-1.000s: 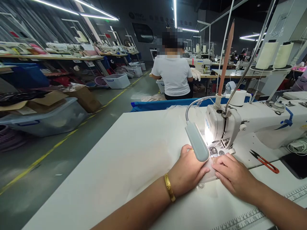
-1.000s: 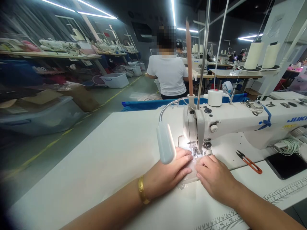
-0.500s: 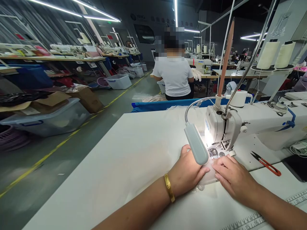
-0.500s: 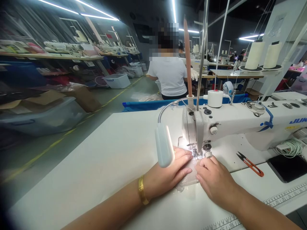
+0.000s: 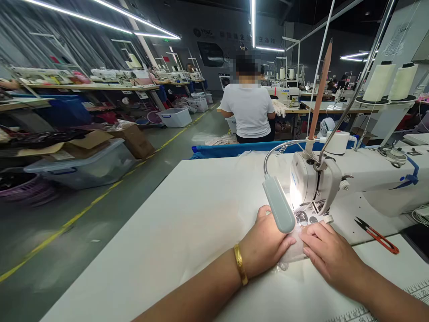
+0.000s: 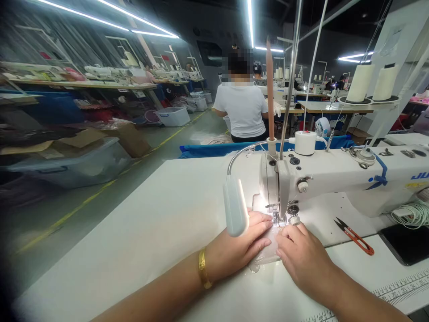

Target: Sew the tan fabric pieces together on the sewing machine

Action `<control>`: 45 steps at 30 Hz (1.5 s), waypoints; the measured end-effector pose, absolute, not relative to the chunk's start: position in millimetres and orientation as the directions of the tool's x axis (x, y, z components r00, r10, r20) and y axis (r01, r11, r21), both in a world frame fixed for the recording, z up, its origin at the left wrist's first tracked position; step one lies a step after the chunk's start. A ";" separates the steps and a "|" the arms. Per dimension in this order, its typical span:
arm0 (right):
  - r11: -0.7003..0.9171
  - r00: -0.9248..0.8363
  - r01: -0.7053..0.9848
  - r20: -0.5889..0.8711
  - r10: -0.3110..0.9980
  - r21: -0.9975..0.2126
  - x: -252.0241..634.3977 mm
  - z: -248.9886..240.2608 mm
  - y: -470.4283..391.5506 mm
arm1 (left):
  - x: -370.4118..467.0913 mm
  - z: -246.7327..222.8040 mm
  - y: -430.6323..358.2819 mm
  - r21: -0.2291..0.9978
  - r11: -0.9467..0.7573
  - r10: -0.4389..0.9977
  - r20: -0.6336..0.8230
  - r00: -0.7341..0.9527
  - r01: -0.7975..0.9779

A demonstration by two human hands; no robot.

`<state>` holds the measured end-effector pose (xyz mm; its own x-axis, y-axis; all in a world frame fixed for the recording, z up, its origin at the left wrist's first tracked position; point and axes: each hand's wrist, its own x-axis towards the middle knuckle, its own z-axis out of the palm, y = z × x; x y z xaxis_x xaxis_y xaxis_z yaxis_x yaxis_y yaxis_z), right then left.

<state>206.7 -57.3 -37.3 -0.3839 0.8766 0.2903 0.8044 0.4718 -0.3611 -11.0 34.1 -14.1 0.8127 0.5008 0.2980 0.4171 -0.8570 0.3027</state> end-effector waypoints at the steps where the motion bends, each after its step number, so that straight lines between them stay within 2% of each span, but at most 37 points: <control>1: 0.468 -0.381 0.806 0.288 0.878 -0.361 206.5 -37.4 -57.4 | -11.2 -14.3 34.0 0.301 -0.858 0.499 0.298 0.814 0.416; 16: 0.486 -0.382 0.806 0.329 0.863 -0.338 207.6 -40.3 -56.2 | -10.6 -16.4 33.3 0.248 -0.870 0.490 0.322 0.811 0.427; 23: 0.476 -0.379 0.803 0.310 0.872 -0.358 208.0 -39.9 -55.1 | -14.0 -13.1 21.4 0.276 -0.898 0.425 0.354 0.833 0.342; 32: 0.464 -0.369 0.827 0.316 0.874 -0.317 209.0 -37.8 -52.4 | -12.9 -13.9 24.8 0.264 -0.894 0.440 0.357 0.824 0.363; 39: 0.488 -0.383 0.802 0.330 0.863 -0.345 213.2 -36.5 -55.4 | -15.1 -14.6 18.7 0.252 -0.923 0.373 0.393 0.841 0.292; 45: 0.518 -0.421 0.778 0.319 0.850 -0.355 213.3 -33.3 -56.7 | -14.3 -13.0 18.6 0.296 -0.912 0.384 0.373 0.844 0.284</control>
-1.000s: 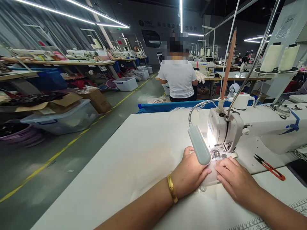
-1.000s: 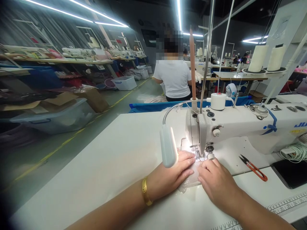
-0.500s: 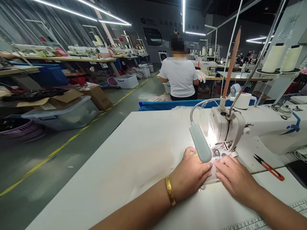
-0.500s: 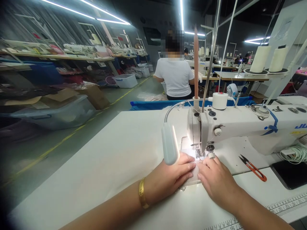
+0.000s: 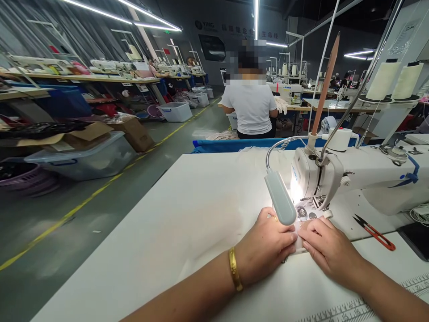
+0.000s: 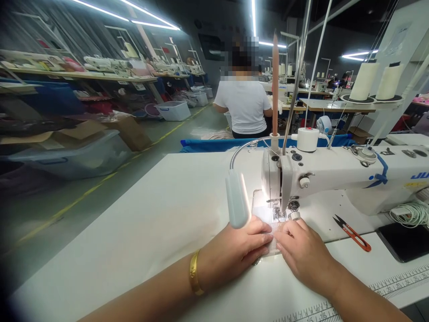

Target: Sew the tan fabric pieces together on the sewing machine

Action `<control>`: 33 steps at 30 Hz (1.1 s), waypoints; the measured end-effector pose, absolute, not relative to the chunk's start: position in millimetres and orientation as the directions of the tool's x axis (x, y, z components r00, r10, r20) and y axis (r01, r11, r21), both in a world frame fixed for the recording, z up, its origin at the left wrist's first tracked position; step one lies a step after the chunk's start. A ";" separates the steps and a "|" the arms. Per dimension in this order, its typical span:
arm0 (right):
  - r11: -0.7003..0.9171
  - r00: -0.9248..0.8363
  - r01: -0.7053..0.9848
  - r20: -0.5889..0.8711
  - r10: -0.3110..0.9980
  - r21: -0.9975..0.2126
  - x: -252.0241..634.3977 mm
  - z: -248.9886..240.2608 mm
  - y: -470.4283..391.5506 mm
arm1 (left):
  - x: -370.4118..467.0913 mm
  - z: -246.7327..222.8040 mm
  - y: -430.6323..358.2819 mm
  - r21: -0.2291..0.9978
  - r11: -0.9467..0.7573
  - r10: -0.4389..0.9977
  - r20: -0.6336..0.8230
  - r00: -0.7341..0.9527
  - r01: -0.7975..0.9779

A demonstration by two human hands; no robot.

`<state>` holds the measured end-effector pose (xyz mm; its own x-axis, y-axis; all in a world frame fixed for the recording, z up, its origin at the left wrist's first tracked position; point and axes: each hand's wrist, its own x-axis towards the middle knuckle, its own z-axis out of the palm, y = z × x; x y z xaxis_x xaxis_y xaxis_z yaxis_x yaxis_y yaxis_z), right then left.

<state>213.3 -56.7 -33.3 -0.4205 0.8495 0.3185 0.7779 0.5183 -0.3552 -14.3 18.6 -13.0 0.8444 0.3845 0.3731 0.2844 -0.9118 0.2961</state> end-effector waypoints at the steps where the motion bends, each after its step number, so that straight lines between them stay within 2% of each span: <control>1: 0.522 -0.427 0.778 0.316 0.847 -0.349 212.9 -32.9 -56.6 | -14.2 -12.9 18.5 0.302 -0.909 0.389 0.370 0.844 0.286; 17: 0.444 -0.354 0.849 0.317 0.880 -0.285 209.7 -36.2 -49.5 | -8.5 -16.7 26.5 0.249 -0.891 0.450 0.363 0.816 0.381; 26: 0.489 -0.359 0.821 0.401 0.843 -0.294 215.3 -34.7 -52.6 | -6.3 -14.4 31.0 0.226 -0.889 0.457 0.368 0.810 0.399; 33: 0.578 -0.420 0.737 0.431 0.798 -0.351 215.4 -31.8 -57.0 | -6.0 -18.1 26.9 0.249 -0.913 0.403 0.427 0.810 0.324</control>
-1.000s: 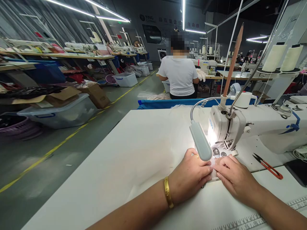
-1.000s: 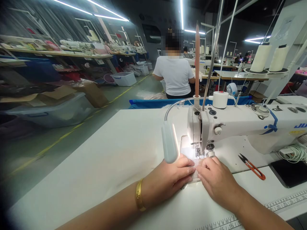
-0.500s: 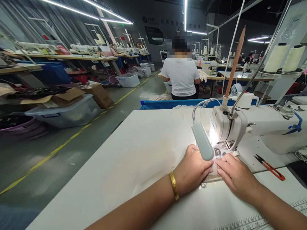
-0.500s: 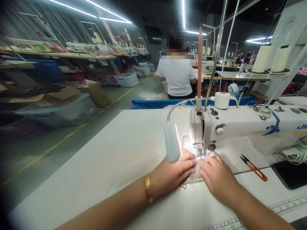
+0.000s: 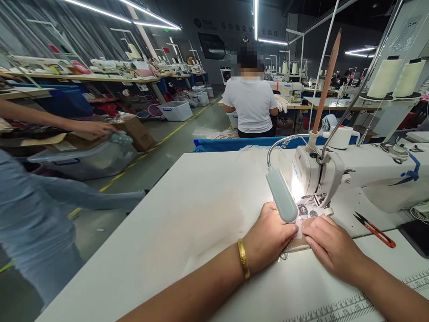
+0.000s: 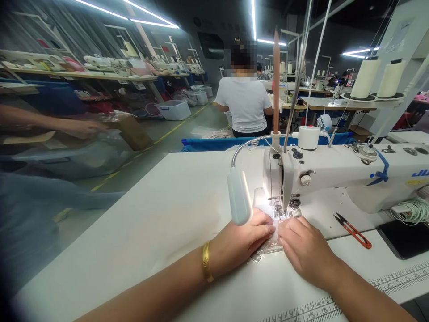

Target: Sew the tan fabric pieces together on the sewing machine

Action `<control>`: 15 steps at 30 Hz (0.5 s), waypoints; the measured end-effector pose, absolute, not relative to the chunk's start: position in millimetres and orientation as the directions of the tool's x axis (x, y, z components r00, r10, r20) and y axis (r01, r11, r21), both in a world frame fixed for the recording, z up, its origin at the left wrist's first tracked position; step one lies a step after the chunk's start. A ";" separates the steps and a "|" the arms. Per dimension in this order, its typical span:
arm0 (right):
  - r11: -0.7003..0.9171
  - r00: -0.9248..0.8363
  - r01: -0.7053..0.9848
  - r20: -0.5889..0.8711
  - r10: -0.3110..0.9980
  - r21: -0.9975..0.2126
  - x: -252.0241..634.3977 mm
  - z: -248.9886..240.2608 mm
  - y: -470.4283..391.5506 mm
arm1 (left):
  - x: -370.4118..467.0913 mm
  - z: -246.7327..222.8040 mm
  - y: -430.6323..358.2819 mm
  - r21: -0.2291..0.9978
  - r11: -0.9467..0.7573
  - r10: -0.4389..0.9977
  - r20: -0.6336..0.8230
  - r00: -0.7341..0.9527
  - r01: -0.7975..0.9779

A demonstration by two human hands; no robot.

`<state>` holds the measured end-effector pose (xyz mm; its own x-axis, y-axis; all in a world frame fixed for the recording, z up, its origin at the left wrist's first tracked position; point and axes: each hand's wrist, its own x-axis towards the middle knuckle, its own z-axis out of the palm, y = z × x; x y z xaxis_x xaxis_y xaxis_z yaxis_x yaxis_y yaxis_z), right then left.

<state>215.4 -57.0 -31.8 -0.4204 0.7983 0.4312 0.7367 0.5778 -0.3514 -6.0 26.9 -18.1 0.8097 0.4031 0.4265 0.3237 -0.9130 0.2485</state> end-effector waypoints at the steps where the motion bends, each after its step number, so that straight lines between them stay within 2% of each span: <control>1: 0.596 -0.431 0.719 0.442 0.786 -0.358 215.4 -31.3 -57.4 | -6.1 -18.0 26.2 0.253 -0.915 0.397 0.426 0.813 0.314; 9: 0.645 -0.497 0.682 0.430 0.754 -0.343 212.8 -25.6 -60.4 | -7.5 -19.2 22.7 0.278 -0.912 0.397 0.412 0.820 0.302; 15: 0.647 -0.497 0.687 0.435 0.751 -0.330 211.7 -26.4 -61.3 | -13.1 -19.5 23.3 0.235 -0.942 0.324 0.437 0.839 0.241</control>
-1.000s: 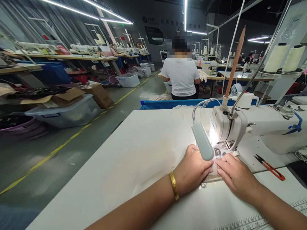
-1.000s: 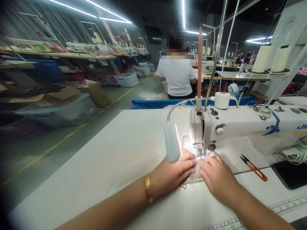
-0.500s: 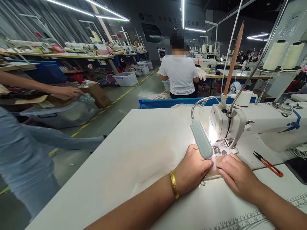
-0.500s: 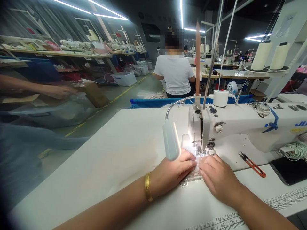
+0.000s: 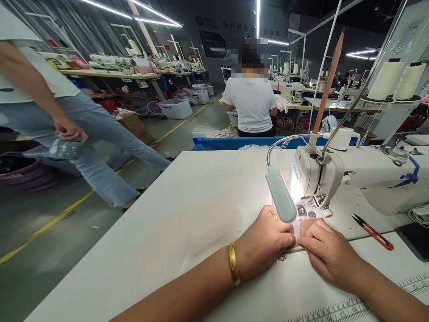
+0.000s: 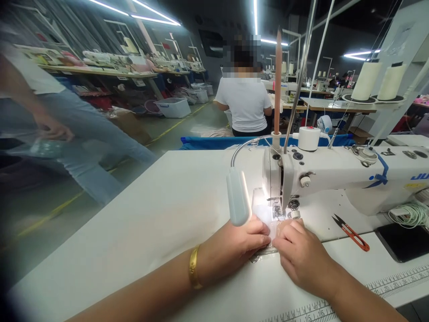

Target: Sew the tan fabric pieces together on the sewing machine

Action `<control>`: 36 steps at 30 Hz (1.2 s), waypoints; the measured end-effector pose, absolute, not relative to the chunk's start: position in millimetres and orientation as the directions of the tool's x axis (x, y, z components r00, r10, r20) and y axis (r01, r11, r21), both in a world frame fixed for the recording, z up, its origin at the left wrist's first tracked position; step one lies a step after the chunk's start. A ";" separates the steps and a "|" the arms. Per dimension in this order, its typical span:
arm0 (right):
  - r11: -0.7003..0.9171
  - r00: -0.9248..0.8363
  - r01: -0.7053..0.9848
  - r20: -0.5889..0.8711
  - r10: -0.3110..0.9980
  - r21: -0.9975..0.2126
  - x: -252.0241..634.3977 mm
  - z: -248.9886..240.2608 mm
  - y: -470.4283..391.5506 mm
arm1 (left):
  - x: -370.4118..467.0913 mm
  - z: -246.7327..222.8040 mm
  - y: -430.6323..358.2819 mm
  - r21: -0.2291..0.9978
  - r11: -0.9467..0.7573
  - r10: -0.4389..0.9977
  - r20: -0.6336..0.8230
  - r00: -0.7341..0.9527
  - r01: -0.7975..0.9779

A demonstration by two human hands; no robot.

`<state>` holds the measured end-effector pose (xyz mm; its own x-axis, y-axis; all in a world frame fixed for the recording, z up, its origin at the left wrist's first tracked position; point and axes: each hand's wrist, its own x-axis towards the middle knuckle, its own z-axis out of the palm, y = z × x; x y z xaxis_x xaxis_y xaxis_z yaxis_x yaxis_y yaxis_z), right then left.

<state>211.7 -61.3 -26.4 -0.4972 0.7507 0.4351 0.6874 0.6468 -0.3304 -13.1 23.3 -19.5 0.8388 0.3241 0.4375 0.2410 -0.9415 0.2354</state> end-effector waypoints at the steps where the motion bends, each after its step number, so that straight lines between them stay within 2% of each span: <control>1: 0.652 -0.500 0.684 0.440 0.746 -0.327 211.7 -26.8 -61.2 | -13.9 -19.1 23.5 0.224 -0.946 0.314 0.442 0.840 0.236; 6: 0.650 -0.503 0.688 0.434 0.747 -0.322 212.2 -29.7 -61.0 | -15.3 -17.8 23.2 0.188 -0.953 0.298 0.453 0.840 0.237; 15: 0.613 -0.465 0.714 0.427 0.776 -0.337 211.6 -33.2 -58.0 | -11.5 -17.3 22.4 0.221 -0.934 0.351 0.442 0.826 0.279; 26: 0.502 -0.393 0.829 0.383 0.836 -0.244 215.0 -40.7 -44.2 | -3.7 -14.9 32.3 0.242 -0.893 0.449 0.412 0.793 0.380; 33: 0.456 -0.348 0.851 0.371 0.861 -0.261 215.0 -41.5 -42.5 | 0.9 -7.0 38.4 0.267 -0.850 0.526 0.377 0.762 0.455; 36: 0.396 -0.272 0.862 0.368 0.889 -0.318 217.4 -39.3 -41.9 | 2.1 -3.9 39.7 0.310 -0.818 0.572 0.360 0.737 0.484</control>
<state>217.4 -41.9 -39.3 -0.2725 0.8890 0.3680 0.8618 0.3956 -0.3176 2.1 39.7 -3.9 0.7369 0.5720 0.3602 0.4838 -0.8184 0.3100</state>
